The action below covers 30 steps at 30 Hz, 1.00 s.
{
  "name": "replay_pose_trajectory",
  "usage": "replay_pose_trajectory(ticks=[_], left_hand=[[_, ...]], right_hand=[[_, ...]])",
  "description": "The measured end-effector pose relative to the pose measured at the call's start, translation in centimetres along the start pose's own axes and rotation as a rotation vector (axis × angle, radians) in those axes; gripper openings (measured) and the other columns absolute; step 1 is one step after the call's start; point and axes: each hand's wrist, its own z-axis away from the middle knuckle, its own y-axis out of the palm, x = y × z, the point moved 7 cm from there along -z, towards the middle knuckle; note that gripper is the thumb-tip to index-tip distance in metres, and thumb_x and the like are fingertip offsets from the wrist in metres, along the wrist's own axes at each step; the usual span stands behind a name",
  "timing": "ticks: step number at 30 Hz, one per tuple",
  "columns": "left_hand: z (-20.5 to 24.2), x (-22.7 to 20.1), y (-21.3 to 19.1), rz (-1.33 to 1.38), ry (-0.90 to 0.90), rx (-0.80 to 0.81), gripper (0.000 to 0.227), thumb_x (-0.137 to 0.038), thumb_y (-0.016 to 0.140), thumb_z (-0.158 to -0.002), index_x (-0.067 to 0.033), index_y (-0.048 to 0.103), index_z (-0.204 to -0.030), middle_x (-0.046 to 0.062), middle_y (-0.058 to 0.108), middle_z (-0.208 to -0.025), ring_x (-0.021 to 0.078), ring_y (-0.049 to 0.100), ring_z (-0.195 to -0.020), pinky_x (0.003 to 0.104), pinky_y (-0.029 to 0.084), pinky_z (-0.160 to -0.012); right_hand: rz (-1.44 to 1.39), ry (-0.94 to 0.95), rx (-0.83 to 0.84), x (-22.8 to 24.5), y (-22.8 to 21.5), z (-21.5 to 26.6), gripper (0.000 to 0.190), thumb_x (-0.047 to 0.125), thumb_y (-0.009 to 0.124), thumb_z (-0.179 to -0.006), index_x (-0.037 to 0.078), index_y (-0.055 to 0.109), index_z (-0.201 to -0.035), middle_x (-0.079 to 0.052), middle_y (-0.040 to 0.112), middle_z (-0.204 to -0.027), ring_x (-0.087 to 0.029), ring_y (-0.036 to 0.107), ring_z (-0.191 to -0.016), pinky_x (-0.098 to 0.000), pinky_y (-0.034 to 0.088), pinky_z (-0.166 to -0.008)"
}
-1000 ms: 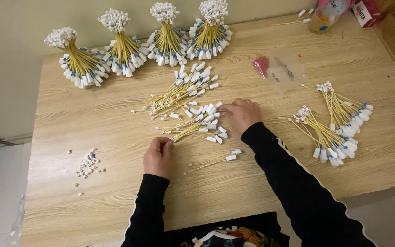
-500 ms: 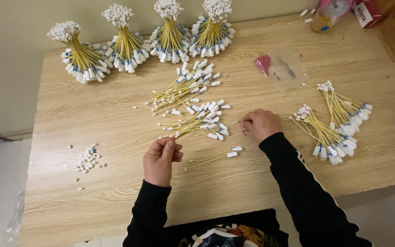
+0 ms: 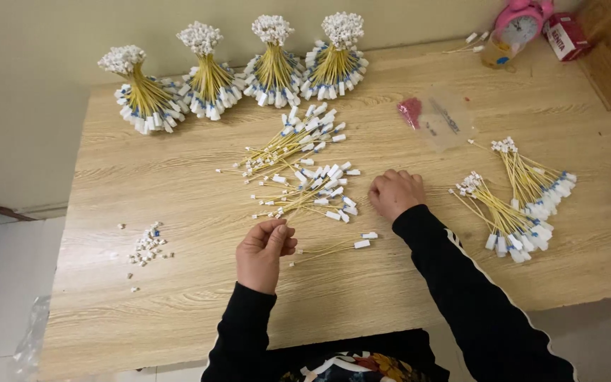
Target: Assembling small red sleeves onto thin sticks at a factory workstation
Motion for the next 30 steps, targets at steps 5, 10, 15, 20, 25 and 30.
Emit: replay_pose_trajectory(ticks=[5, 10, 15, 20, 25, 30], left_hand=[[-1.4, 0.6, -0.4, -0.030, 0.095, -0.066, 0.013, -0.009, 0.067, -0.090, -0.0003, 0.069, -0.100, 0.013, 0.070, -0.077, 0.0168, 0.067, -0.063, 0.027, 0.060, -0.060], [-1.0, 0.1, 0.2, 0.047, 0.139, -0.118, 0.012, -0.007, 0.068, -0.089, 0.0003, 0.070, -0.098, 0.014, 0.070, -0.077, 0.0168, 0.068, -0.067, 0.030, 0.061, -0.064], [0.8, -2.5, 2.0, 0.204, 0.089, -0.091, 0.011, -0.006, 0.068, -0.089, 0.0014, 0.068, -0.097, 0.015, 0.070, -0.077, 0.0180, 0.069, -0.064, 0.030, 0.062, -0.060], [1.4, -2.5, 2.1, 0.242, 0.058, -0.069, 0.013, -0.008, 0.065, -0.091, 0.0025, 0.066, -0.099, 0.018, 0.070, -0.080, 0.0211, 0.070, -0.064, 0.031, 0.063, -0.059], [1.6, -1.5, 2.4, 0.242, 0.046, -0.036, 0.016, -0.009, 0.064, -0.091, 0.0026, 0.067, -0.101, 0.018, 0.070, -0.081, 0.0223, 0.071, -0.065, 0.032, 0.063, -0.061], [2.2, -2.0, 3.0, 0.260, 0.046, -0.005, 0.019, -0.009, 0.061, -0.093, 0.0020, 0.065, -0.109, 0.014, 0.069, -0.083, 0.0184, 0.071, -0.069, 0.029, 0.063, -0.064]], right_hand=[[-0.336, 0.001, -0.047, -0.6, 0.0, -0.6, 0.027, 0.039, 0.054, -0.091, 0.015, 0.065, -0.098, -0.012, 0.064, -0.098, -0.034, 0.062, -0.103, -0.0482, 0.047, -0.089], [-0.948, -0.086, -0.258, 3.7, -6.0, 4.4, 0.006, 0.012, 0.064, -0.090, 0.008, 0.061, -0.092, -0.009, 0.068, -0.067, -0.019, 0.066, -0.060, -0.0281, 0.051, -0.058], [-1.566, -0.183, -0.167, 9.4, -8.5, 8.2, 0.007, 0.002, 0.064, -0.090, -0.001, 0.063, -0.096, -0.011, 0.070, -0.075, -0.014, 0.069, -0.069, -0.0245, 0.057, -0.064], [-1.567, -0.283, -0.116, 11.7, -8.1, 8.9, 0.010, 0.003, 0.061, -0.091, -0.001, 0.067, -0.098, -0.011, 0.069, -0.073, -0.014, 0.065, -0.068, -0.0252, 0.056, -0.065], [-1.536, -0.302, -0.086, 13.2, -8.4, 9.9, 0.012, 0.001, 0.064, -0.089, -0.002, 0.067, -0.100, -0.008, 0.068, -0.071, -0.011, 0.062, -0.069, -0.0231, 0.054, -0.067], [-1.436, -0.335, -0.187, 13.3, -10.6, 10.7, 0.011, -0.001, 0.067, -0.086, -0.002, 0.070, -0.096, -0.012, 0.066, -0.070, -0.013, 0.060, -0.071, -0.0265, 0.054, -0.067]])
